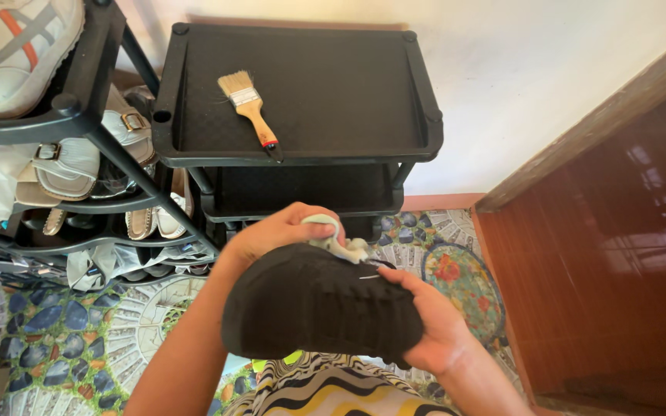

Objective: The person cleans a black sneaker and a grey sneaker with pink laces using a brush and a cloth. They wipe the black sneaker with a cloth, brush it, and then repeat the process on the grey sneaker, focusing on the sole and upper surfaces.

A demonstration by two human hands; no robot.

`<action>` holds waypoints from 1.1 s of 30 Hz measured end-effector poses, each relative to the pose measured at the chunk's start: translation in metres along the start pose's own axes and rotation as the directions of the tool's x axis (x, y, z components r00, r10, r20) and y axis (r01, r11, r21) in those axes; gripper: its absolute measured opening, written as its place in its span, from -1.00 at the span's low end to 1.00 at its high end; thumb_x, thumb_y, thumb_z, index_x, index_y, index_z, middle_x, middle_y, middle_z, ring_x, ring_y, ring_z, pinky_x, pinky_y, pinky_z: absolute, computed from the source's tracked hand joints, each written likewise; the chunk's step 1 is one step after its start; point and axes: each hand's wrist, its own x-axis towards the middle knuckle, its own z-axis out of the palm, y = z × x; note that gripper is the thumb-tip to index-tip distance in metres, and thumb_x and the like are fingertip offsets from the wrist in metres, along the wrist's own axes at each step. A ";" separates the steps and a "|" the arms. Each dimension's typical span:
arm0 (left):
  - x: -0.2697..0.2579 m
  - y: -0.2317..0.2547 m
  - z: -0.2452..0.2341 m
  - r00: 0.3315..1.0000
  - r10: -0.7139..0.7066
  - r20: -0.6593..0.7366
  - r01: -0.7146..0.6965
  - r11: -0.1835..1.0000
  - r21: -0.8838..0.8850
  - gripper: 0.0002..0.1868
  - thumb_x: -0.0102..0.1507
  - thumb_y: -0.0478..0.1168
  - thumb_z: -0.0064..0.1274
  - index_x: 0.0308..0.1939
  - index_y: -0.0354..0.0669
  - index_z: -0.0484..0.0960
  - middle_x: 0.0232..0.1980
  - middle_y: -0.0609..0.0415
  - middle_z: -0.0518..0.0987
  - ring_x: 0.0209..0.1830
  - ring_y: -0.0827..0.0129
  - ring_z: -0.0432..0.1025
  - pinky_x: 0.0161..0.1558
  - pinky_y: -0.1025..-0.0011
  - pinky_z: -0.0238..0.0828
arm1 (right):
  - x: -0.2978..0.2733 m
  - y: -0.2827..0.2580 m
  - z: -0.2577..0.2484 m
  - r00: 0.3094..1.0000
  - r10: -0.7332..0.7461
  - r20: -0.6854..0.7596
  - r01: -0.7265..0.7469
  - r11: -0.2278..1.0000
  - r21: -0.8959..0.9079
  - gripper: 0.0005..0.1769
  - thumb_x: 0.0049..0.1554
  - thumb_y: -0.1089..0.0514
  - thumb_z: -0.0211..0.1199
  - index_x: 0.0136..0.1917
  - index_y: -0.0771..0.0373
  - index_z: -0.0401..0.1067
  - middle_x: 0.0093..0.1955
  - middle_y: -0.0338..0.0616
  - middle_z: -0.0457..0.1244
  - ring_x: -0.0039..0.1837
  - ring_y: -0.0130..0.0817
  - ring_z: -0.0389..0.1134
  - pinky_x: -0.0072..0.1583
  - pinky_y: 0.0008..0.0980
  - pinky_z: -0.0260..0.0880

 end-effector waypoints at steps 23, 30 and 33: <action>0.012 0.010 0.143 0.668 0.692 -0.272 -0.341 0.610 0.715 -0.75 0.21 -0.16 0.25 -0.05 -0.07 0.67 -0.11 0.06 0.60 -0.12 0.17 0.56 -0.04 0.32 0.50 | 0.038 0.025 -0.026 0.387 -0.914 0.122 0.152 -0.067 -0.986 -0.57 0.08 0.17 0.24 0.21 0.36 0.39 0.23 0.00 0.29 0.32 -0.23 0.27 0.34 -0.18 0.27; 0.023 0.020 0.193 0.806 0.505 0.310 -0.437 0.152 0.887 -0.94 0.20 -0.20 0.10 -0.34 -0.04 0.55 -0.19 0.16 0.48 -0.16 0.31 0.51 -0.25 0.34 0.42 | 0.038 0.073 0.042 -0.214 -0.971 -0.104 -0.875 0.238 -0.422 -0.83 0.27 0.24 0.03 -0.04 0.18 0.45 0.14 -0.08 0.26 0.27 -0.21 0.22 0.29 -0.22 0.32; 0.026 0.029 0.180 0.729 0.642 0.238 -0.375 0.083 0.923 -0.88 0.26 -0.16 0.10 -0.18 -0.07 0.57 -0.22 0.15 0.45 -0.16 0.30 0.48 -0.28 0.36 0.38 | 0.064 0.064 -0.007 -0.229 -0.957 0.180 -0.778 0.069 -0.624 -0.83 0.26 0.19 0.04 0.02 0.22 0.44 0.08 -0.05 0.27 0.24 -0.16 0.25 0.24 -0.27 0.31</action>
